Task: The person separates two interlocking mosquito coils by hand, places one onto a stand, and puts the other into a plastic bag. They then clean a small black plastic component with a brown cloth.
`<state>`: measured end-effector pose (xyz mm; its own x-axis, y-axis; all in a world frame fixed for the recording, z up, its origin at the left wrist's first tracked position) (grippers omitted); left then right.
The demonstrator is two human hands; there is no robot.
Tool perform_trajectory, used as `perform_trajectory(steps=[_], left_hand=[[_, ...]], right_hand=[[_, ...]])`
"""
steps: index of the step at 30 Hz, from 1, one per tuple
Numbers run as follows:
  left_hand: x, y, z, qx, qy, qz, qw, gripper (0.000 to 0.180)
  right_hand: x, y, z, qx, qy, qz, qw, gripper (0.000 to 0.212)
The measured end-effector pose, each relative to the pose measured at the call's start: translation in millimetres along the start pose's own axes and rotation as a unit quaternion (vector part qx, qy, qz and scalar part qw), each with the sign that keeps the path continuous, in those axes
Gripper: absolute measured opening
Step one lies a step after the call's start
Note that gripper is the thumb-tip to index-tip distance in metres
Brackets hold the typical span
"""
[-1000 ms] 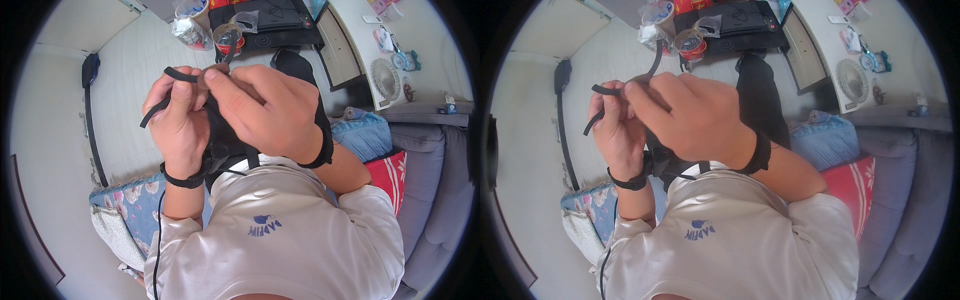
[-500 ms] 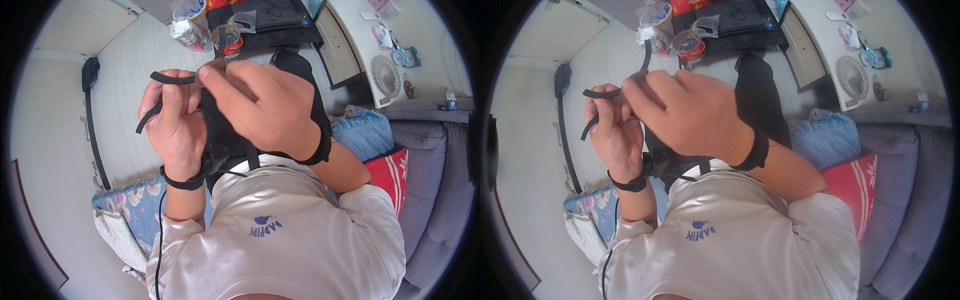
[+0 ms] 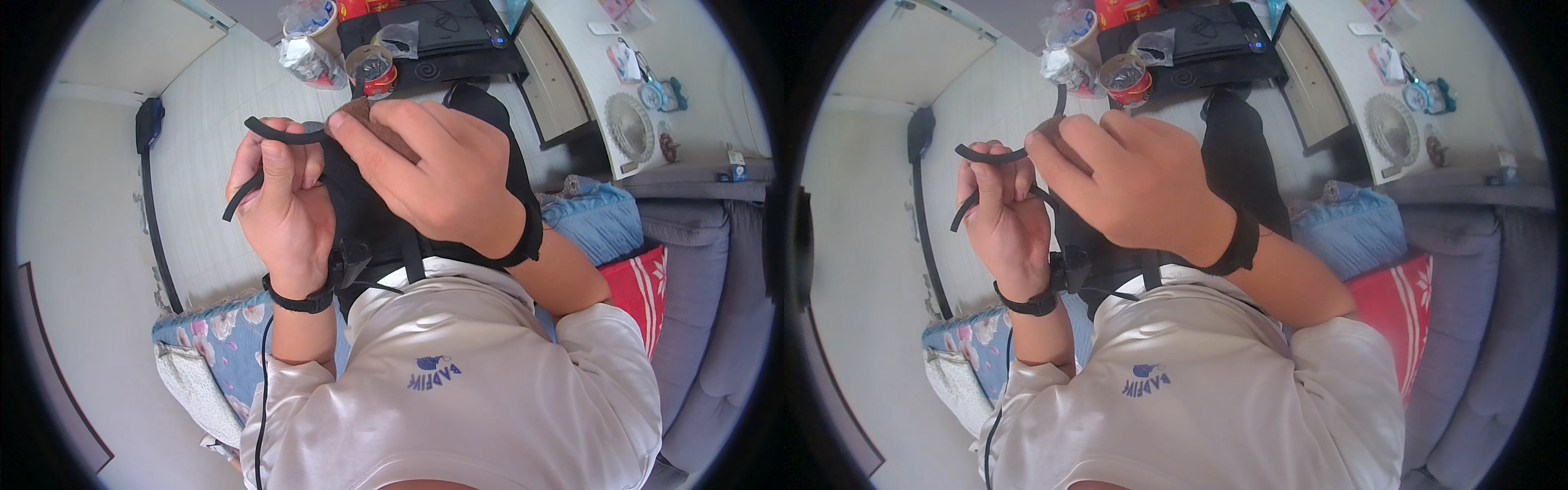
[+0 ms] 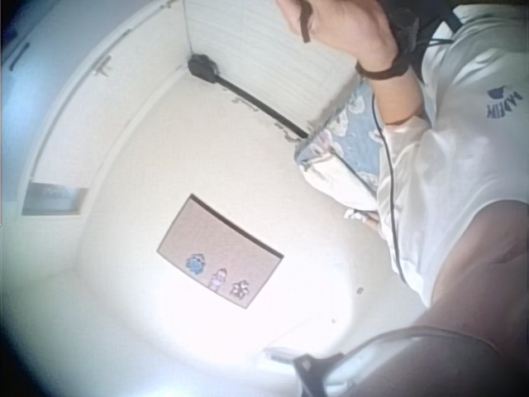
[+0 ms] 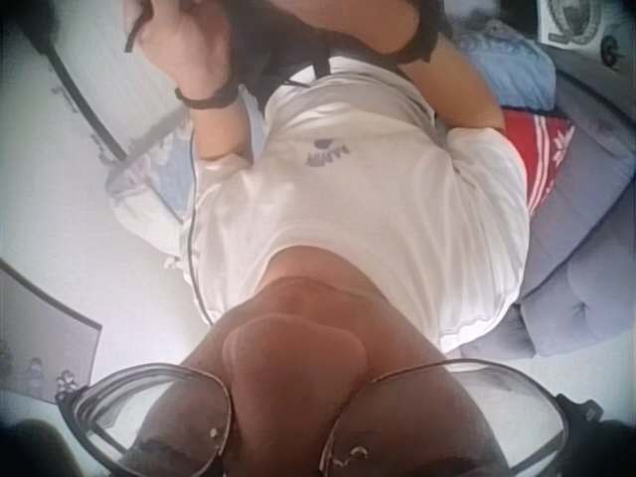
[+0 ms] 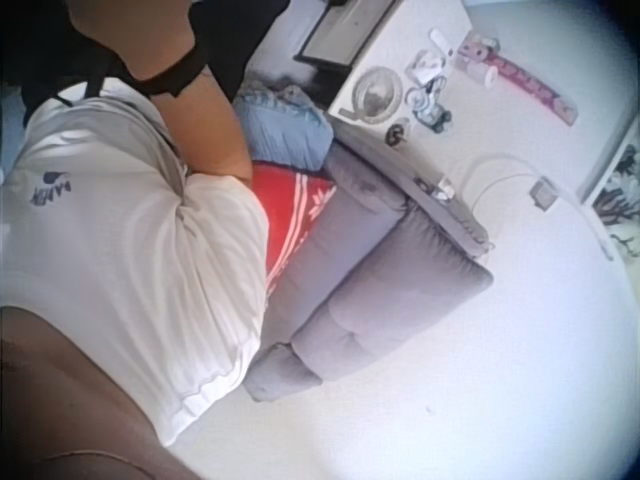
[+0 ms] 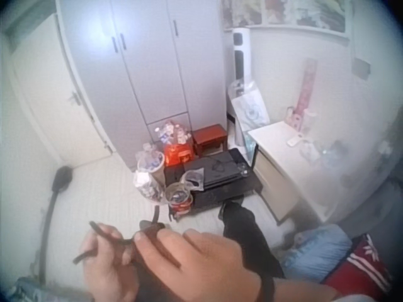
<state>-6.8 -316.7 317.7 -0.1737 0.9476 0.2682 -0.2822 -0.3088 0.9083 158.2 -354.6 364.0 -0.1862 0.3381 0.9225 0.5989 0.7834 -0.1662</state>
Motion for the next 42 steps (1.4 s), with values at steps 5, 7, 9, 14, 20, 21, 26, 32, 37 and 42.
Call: perform_trajectory(steps=[5,7,9,14,20,21,26,32,37,42], left_hand=[[0.5,3.4,6.9,0.007,-0.046,0.000,0.999,0.021],[2.2,2.4,5.9,0.008,-0.056,-0.008,0.998,0.017],[5.6,-0.3,2.0,0.019,-0.038,-0.017,0.999,0.016],[10.6,-3.6,-2.9,0.035,-0.016,-0.017,0.999,0.016],[10.6,-10.7,3.8,0.014,-0.031,-0.028,0.999,0.017],[11.0,-10.8,5.9,0.011,-0.032,-0.032,0.999,0.017],[7.9,-14.7,13.4,-0.012,-0.043,-0.060,0.997,0.019],[7.2,-18.6,17.3,-0.037,-0.049,-0.095,0.994,0.022],[7.6,-20.5,21.6,0.001,-0.087,-0.119,0.989,0.027],[14.2,-23.6,14.8,0.041,-0.105,-0.150,0.982,0.029]], right_hand=[[2.7,22.9,-2.6,-0.011,-0.024,0.045,0.999,0.032],[6.6,33.3,-1.6,-0.034,-0.046,0.061,0.996,0.033],[7.5,45.6,1.1,-0.065,-0.049,0.068,0.994,0.034],[1.7,64.3,-4.7,0.063,0.008,0.156,0.986,0.034],[-7.2,14.6,22.4,0.084,-0.059,0.041,0.994,0.027],[-8.1,11.6,22.0,0.046,-0.045,0.024,0.998,0.026],[-10.7,6.3,17.4,-0.040,0.005,-0.023,0.999,0.018],[-6.3,8.3,14.5,-0.061,0.016,-0.034,0.997,0.015],[-8.2,27.0,22.0,0.071,-0.021,0.072,0.995,0.017],[-24.5,56.3,48.1,0.433,-0.099,0.355,0.823,0.023]])
Point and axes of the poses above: each hand's wrist, its own x-axis towards the middle knuckle, its own z-axis out of the palm, y = z × x, the point moved 9 cm from there along x, towards the middle knuckle, and after that the axes turned 11 degrees about x, right-handed, at the moved point
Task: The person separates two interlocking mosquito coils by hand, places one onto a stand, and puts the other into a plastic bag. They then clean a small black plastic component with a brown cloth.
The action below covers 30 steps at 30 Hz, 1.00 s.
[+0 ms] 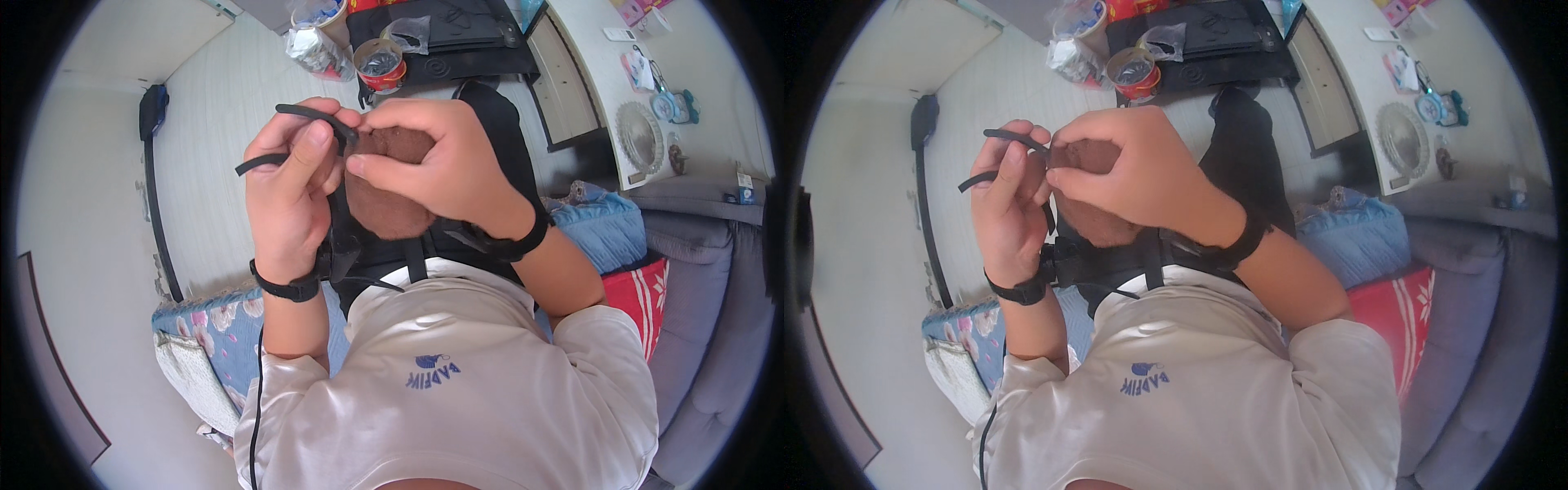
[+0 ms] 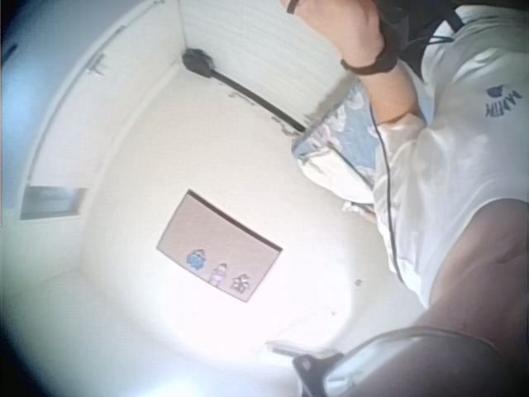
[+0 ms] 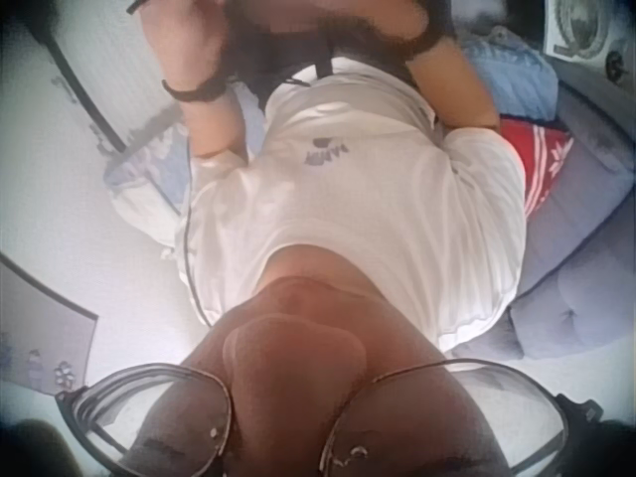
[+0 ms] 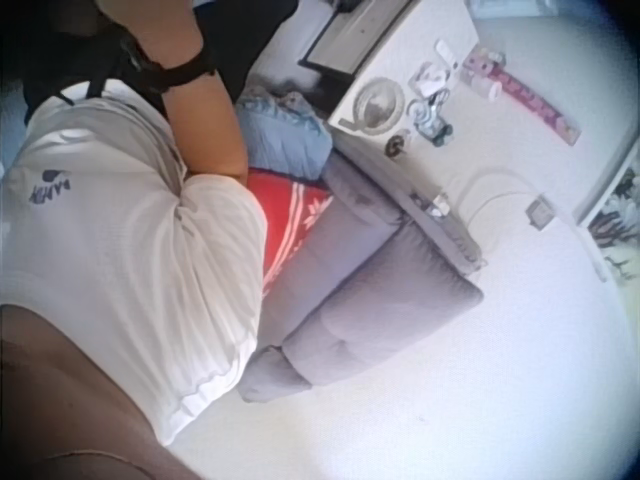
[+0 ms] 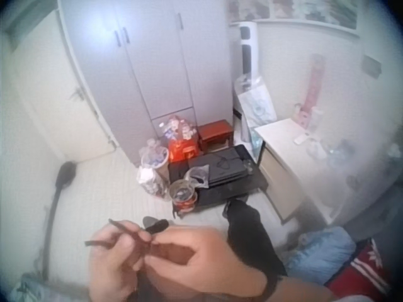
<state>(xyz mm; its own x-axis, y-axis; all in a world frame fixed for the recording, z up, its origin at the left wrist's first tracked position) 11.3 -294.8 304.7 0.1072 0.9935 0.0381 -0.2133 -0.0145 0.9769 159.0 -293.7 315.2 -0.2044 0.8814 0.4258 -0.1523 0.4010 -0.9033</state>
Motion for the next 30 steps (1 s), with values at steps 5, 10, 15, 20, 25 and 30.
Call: perform_trajectory(steps=[5,10,15,20,25,30], left_hand=[[4.1,-3.7,0.5,-0.036,-0.063,0.007,0.997,0.025],[2.8,-1.2,-5.2,0.025,-0.018,0.031,0.999,0.023],[0.1,12.9,-11.7,0.083,0.045,0.141,0.986,0.016],[-4.5,23.1,-21.3,0.115,0.117,0.181,0.970,0.015],[-10.0,27.0,-29.6,0.141,0.149,0.193,0.960,0.023],[-10.9,32.6,-37.0,0.130,0.168,0.207,0.955,0.027]], right_hand=[[-6.9,29.9,12.7,0.256,-0.070,0.204,0.942,0.029],[-14.6,35.3,24.5,0.366,-0.062,0.280,0.885,0.023],[-22.1,36.1,28.7,0.350,-0.038,0.287,0.891,0.021],[-28.8,32.5,34.0,0.339,-0.018,0.284,0.896,0.021],[-38.4,32.3,41.4,0.355,-0.006,0.304,0.884,0.021],[-40.7,27.3,43.2,0.326,-0.024,0.318,0.890,0.021]])
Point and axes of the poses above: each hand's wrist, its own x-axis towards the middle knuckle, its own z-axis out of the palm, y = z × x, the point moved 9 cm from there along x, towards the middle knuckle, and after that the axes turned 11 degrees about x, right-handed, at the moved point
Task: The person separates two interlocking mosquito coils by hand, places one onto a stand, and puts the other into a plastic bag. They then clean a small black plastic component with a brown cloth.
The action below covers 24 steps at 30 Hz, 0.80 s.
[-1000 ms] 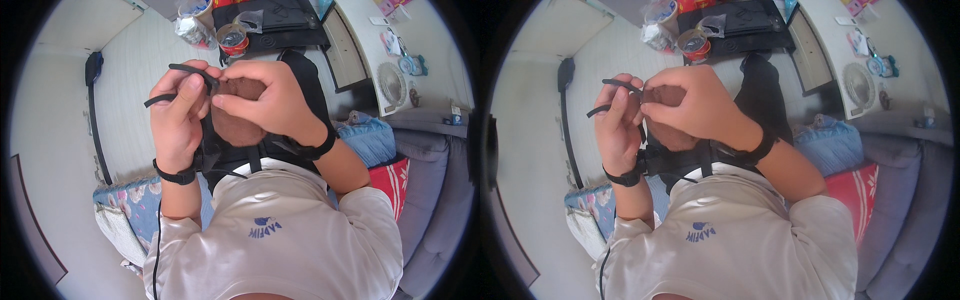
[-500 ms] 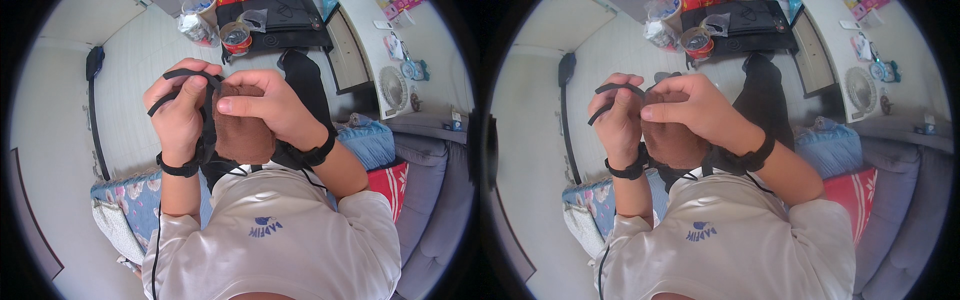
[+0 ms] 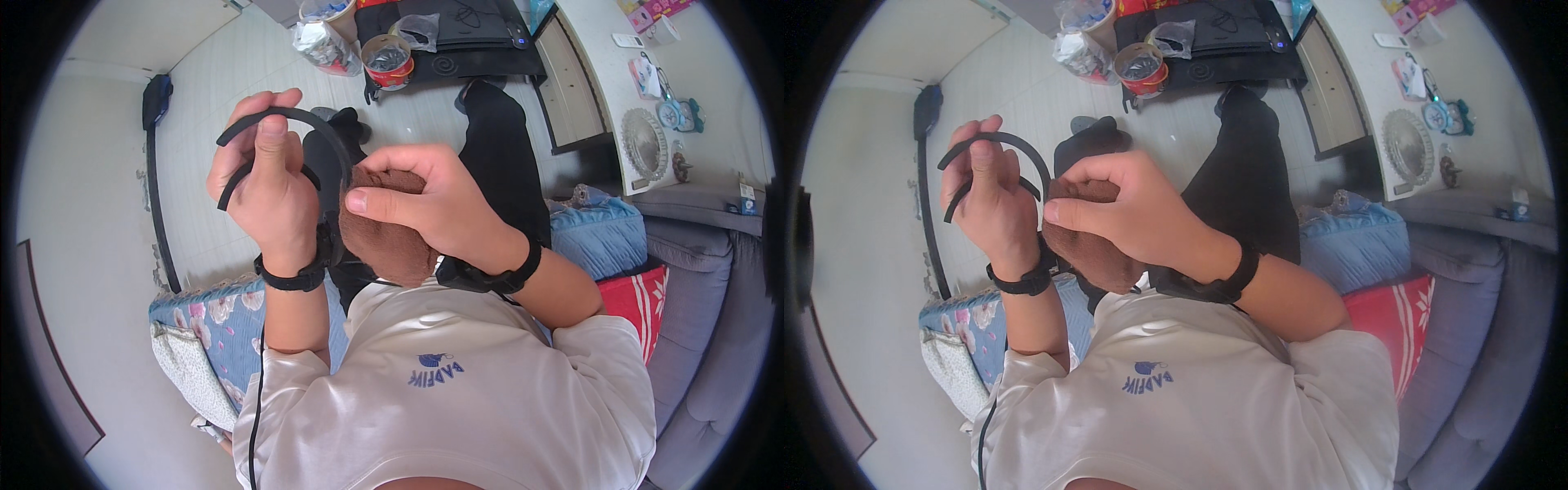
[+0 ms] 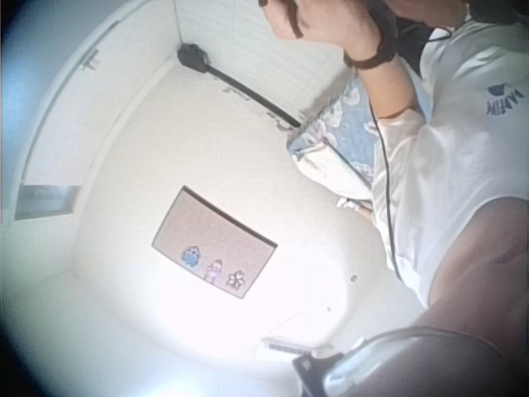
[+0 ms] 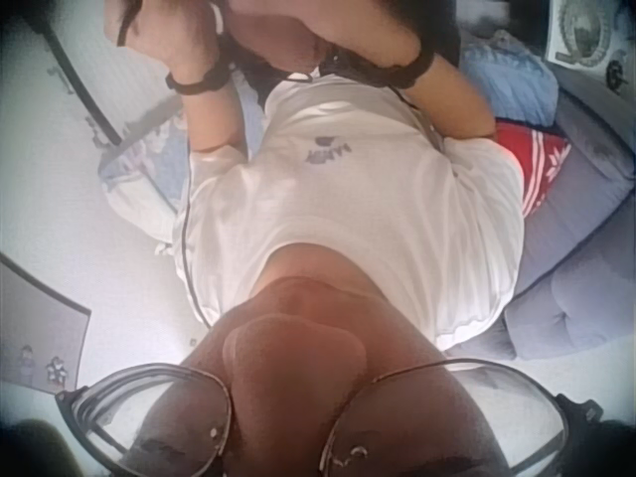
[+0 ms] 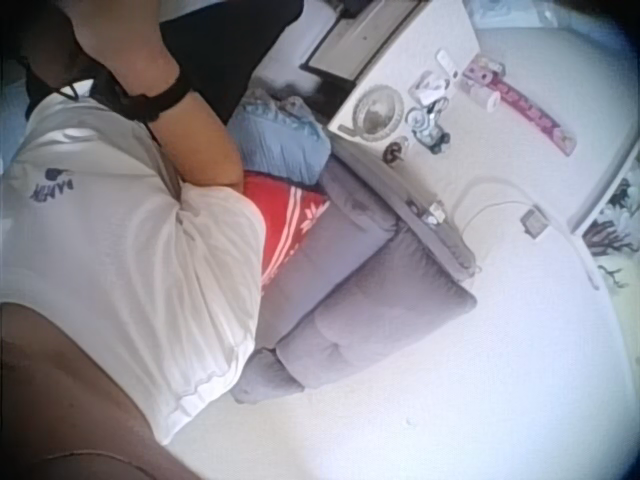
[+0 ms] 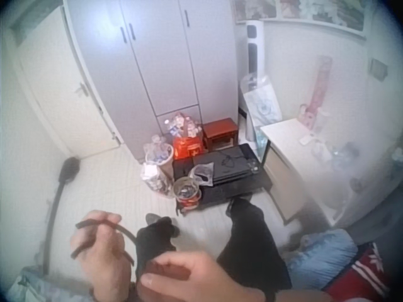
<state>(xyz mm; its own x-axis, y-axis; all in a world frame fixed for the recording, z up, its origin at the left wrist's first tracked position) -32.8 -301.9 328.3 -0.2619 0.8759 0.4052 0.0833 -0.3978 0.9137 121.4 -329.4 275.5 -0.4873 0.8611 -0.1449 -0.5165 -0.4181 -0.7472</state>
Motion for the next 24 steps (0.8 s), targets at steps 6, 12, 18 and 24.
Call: perform_trajectory(steps=[6,12,18,24], left_hand=[[1.1,-2.9,-2.8,-0.014,0.013,-0.018,1.000,0.029],[0.6,-2.8,-3.9,-0.076,-0.004,-0.035,0.996,0.030],[-3.7,-5.7,8.6,-0.115,-0.020,-0.094,0.989,0.031],[-8.3,-4.9,22.7,-0.114,-0.077,-0.125,0.982,0.031]], right_hand=[[-4.7,-3.8,-4.7,-0.002,0.004,-0.003,1.000,0.022],[-7.4,-19.7,-25.5,-0.129,0.025,-0.005,0.991,0.023],[-1.9,-69.1,-27.3,-0.115,0.057,-0.232,0.964,0.010],[5.6,-84.1,-25.6,-0.178,0.038,-0.214,0.960,0.012]])
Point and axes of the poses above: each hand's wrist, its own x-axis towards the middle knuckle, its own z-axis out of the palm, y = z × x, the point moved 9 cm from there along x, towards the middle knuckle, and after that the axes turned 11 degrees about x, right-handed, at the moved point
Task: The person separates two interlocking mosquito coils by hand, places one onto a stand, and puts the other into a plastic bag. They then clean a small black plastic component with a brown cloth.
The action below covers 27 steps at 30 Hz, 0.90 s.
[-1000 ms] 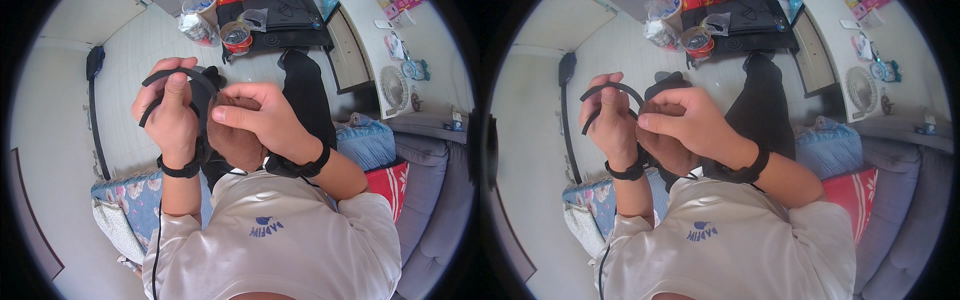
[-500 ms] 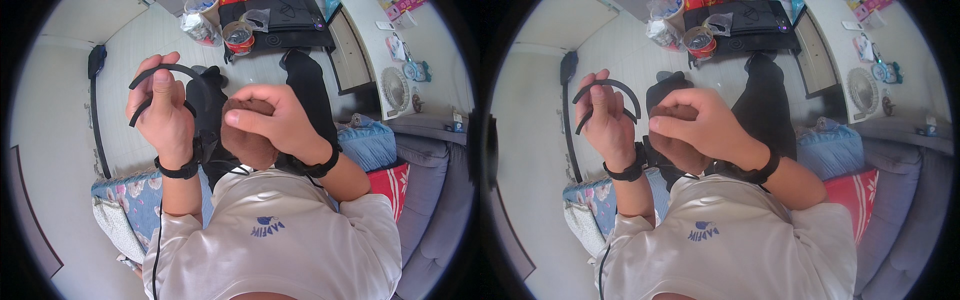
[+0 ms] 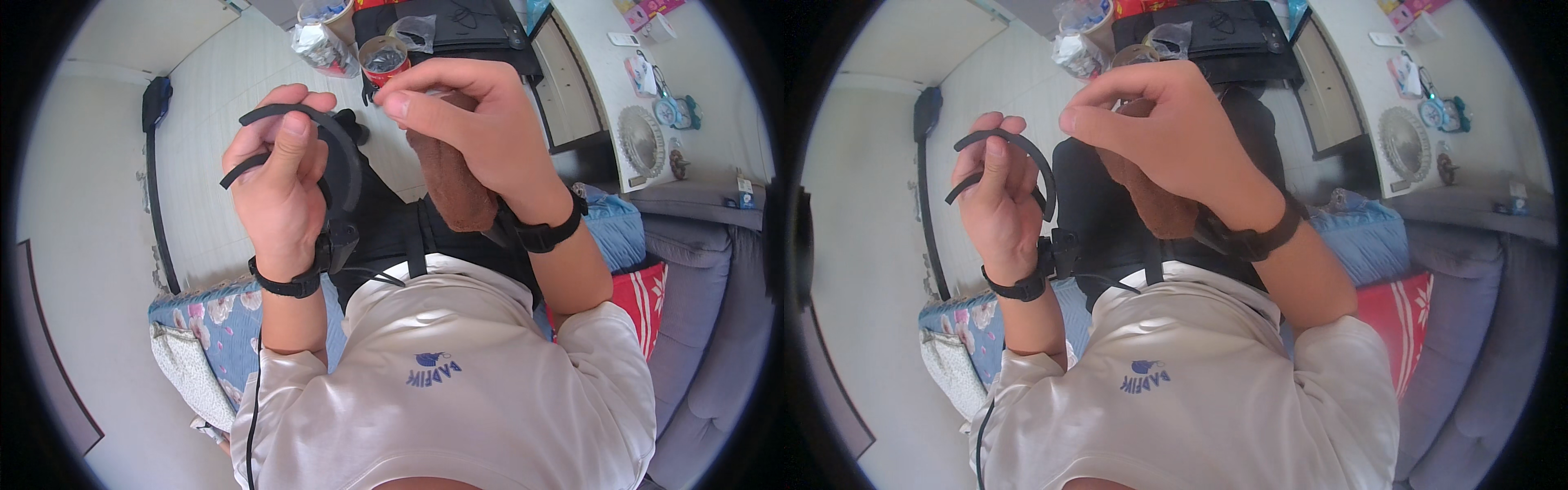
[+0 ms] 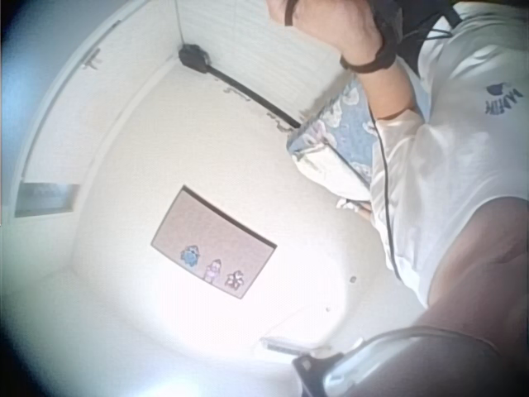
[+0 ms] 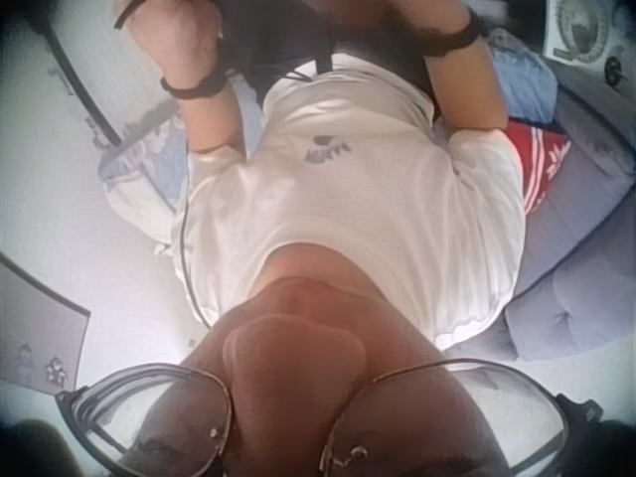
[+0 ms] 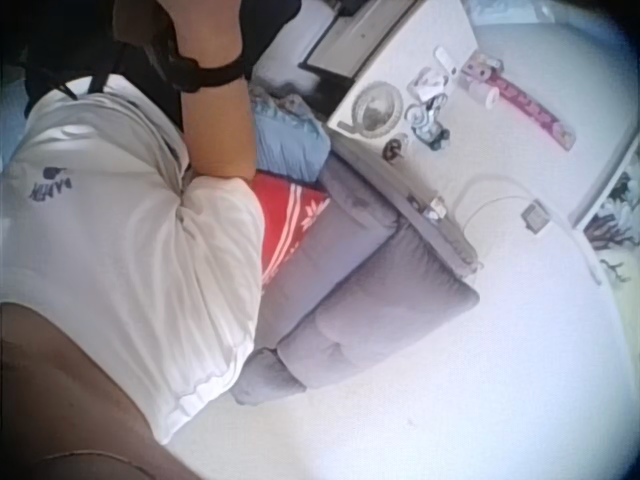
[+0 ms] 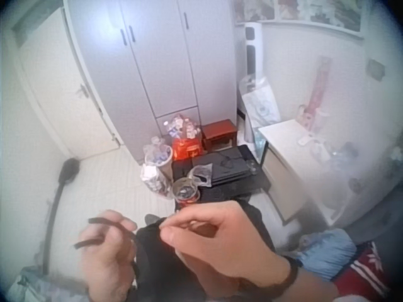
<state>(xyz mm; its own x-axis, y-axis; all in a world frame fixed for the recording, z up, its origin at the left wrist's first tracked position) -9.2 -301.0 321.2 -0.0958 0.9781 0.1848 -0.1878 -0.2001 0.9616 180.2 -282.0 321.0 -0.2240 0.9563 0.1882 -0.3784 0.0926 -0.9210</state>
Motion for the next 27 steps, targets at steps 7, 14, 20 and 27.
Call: perform_trajectory(steps=[7,14,20,27], left_hand=[[-3.5,-1.7,9.1,0.000,-0.029,-0.030,0.999,0.029],[-3.0,-3.5,11.0,-0.001,-0.037,-0.028,0.999,0.028],[-2.5,-3.1,12.3,0.001,-0.045,-0.025,0.999,0.027],[-1.5,-5.7,1.9,0.015,-0.030,-0.025,0.999,0.027]], right_hand=[[4.8,9.7,12.8,0.035,-0.028,0.047,0.998,0.014],[5.7,6.6,17.4,0.026,-0.032,0.028,0.999,0.013],[6.1,5.8,15.8,0.008,-0.031,0.034,0.999,0.013],[8.7,9.7,9.2,-0.016,-0.021,0.040,0.999,0.013]])
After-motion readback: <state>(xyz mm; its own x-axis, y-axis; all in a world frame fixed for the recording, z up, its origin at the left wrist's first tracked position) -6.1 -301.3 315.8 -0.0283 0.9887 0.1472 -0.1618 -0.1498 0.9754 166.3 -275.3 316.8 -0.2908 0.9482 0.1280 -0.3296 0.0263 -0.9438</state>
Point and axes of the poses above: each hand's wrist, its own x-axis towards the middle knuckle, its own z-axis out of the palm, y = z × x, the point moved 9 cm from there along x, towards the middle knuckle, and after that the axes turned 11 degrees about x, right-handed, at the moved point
